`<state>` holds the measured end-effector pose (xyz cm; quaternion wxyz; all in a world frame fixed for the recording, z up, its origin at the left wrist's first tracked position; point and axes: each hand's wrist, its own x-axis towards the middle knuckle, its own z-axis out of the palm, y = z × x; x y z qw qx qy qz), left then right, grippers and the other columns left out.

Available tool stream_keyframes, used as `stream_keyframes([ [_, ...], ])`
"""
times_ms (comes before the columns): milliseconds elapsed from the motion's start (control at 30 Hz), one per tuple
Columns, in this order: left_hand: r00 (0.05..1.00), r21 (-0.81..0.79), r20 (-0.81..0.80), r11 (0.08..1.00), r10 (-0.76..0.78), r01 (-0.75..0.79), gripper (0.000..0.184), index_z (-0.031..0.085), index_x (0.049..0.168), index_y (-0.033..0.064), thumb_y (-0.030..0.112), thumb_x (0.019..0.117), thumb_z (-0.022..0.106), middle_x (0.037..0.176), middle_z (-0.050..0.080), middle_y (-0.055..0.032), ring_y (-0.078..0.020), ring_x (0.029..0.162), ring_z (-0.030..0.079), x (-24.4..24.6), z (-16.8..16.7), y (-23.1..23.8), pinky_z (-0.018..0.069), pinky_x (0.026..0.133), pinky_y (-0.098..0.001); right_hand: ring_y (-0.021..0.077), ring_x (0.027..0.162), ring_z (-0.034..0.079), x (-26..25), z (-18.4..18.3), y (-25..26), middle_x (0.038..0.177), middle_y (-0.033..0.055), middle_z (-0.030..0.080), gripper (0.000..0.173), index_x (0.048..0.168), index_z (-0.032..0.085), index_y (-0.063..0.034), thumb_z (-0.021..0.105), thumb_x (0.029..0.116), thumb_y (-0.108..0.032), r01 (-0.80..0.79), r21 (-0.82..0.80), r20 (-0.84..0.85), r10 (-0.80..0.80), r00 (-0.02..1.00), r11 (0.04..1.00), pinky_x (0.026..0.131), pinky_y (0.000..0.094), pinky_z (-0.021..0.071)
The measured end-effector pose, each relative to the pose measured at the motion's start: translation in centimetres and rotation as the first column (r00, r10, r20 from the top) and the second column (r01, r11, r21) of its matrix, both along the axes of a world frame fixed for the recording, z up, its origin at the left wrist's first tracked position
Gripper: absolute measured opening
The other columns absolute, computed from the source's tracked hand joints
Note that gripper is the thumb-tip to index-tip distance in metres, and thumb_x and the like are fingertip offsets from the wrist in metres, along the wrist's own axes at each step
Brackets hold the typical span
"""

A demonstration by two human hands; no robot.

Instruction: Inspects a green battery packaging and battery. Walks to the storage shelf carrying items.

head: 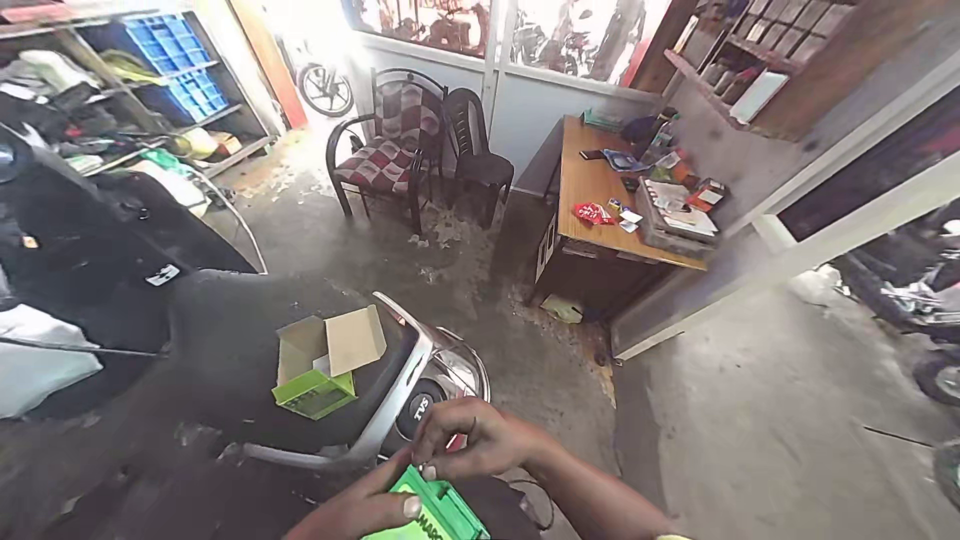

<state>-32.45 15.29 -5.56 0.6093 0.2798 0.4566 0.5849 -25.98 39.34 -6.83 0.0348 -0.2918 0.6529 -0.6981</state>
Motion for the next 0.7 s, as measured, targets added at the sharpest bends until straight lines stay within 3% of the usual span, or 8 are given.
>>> stream_keyframes([
  [100,0.997,0.022,0.069,0.999,0.028,-0.029,0.061,0.04,0.149,0.0175,0.038,0.0979,0.066,0.123,0.07,-0.0036,-0.0167,0.108,0.069,0.1,-0.5,-0.1,0.0582,0.096,-0.0395,0.0148,0.086,0.067,0.0,-0.1,-0.1,0.105,0.014,0.068,0.02,0.109,0.061,0.0062,0.07,0.0933,-0.004,-0.018,-0.014,0.08,0.019,0.997,1.0,0.076,0.0324,0.0591],
  [167,0.996,0.031,0.088,0.999,0.029,-0.032,0.058,0.042,0.148,0.0189,0.036,0.0982,0.066,0.123,0.07,-0.0019,-0.0153,0.108,0.069,0.1,-0.4,0.0,0.0581,0.096,-0.0383,0.0159,0.092,0.067,0.0,-0.1,0.0,0.109,0.0153,0.067,0.025,0.115,0.063,0.0078,0.068,0.095,-0.006,-0.027,-0.007,0.033,0.028,0.999,1.0,0.081,0.033,0.0593],
  [233,0.997,0.015,0.076,0.999,0.033,-0.035,0.058,0.043,0.148,0.0185,0.037,0.0978,0.066,0.122,0.071,-0.0005,-0.0137,0.108,0.07,0.0,-0.2,0.2,0.0584,0.096,-0.0372,0.0203,0.101,0.067,-0.1,-0.1,0.1,0.112,0.0193,0.068,0.02,0.108,0.067,0.0102,0.065,0.0962,-0.006,0.003,0.006,-0.035,-0.003,0.999,1.0,0.088,0.0358,0.0579],
  [333,0.999,-0.032,0.038,0.999,0.031,-0.03,0.061,0.041,0.146,0.0158,0.04,0.0959,0.066,0.118,0.071,0.0005,-0.0127,0.104,0.07,0.0,-0.2,0.4,0.0595,0.093,-0.0372,0.0174,0.091,0.067,0.1,-0.2,0.1,0.108,0.0173,0.067,0.015,0.101,0.064,0.0079,0.069,0.0939,-0.005,0.031,0.015,0.014,-0.031,0.999,0.999,0.079,0.0325,0.0591],
  [433,0.998,-0.034,0.055,0.999,0.012,-0.01,0.063,0.038,0.148,0.0149,0.04,0.0966,0.066,0.12,0.07,-0.001,-0.0141,0.106,0.07,-0.4,-0.3,0.2,0.0589,0.094,-0.038,0.0182,0.097,0.068,0.1,-0.4,0.0,0.114,0.0176,0.066,0.023,0.112,0.064,0.0087,0.066,0.0954,-0.007,0.003,0.014,0.024,-0.003,1.0,1.0,0.084,0.0343,0.0595],
  [500,0.998,-0.012,0.063,1.0,0.005,-0.004,0.065,0.038,0.151,0.0152,0.04,0.0974,0.066,0.124,0.069,-0.0028,-0.0155,0.109,0.069,-0.6,-0.8,-0.1,0.0579,0.097,-0.039,0.021,0.103,0.067,-0.1,-0.5,-0.3,0.115,0.0204,0.067,0.019,0.107,0.068,0.0105,0.064,0.095,-0.004,0.032,0.024,-0.022,-0.032,0.999,0.999,0.089,0.0359,0.0578],
  [633,0.997,-0.039,0.071,0.999,0.017,-0.014,0.064,0.039,0.148,0.0153,0.041,0.0961,0.067,0.12,0.071,-0.0017,-0.0149,0.106,0.07,-0.7,-0.9,-0.1,0.0591,0.094,-0.0385,0.0207,0.099,0.066,-0.6,-0.8,-0.5,0.108,0.0176,0.066,0.015,0.093,0.067,0.006,0.073,0.0917,-0.008,0.085,0.024,-0.036,-0.085,0.996,0.996,0.085,0.0346,0.0577],
  [700,0.996,-0.008,0.084,1.0,-0.009,0.009,0.058,0.042,0.147,0.0175,0.039,0.0982,0.065,0.12,0.071,-0.0015,-0.0148,0.106,0.07,-1.0,-1.1,-0.2,0.0589,0.095,-0.0382,0.0208,0.099,0.066,-0.6,-0.7,-0.4,0.114,0.0196,0.065,0.021,0.104,0.067,0.0081,0.07,0.0944,-0.01,0.071,0.04,-0.061,-0.068,0.996,0.997,0.085,0.0349,0.0587],
])
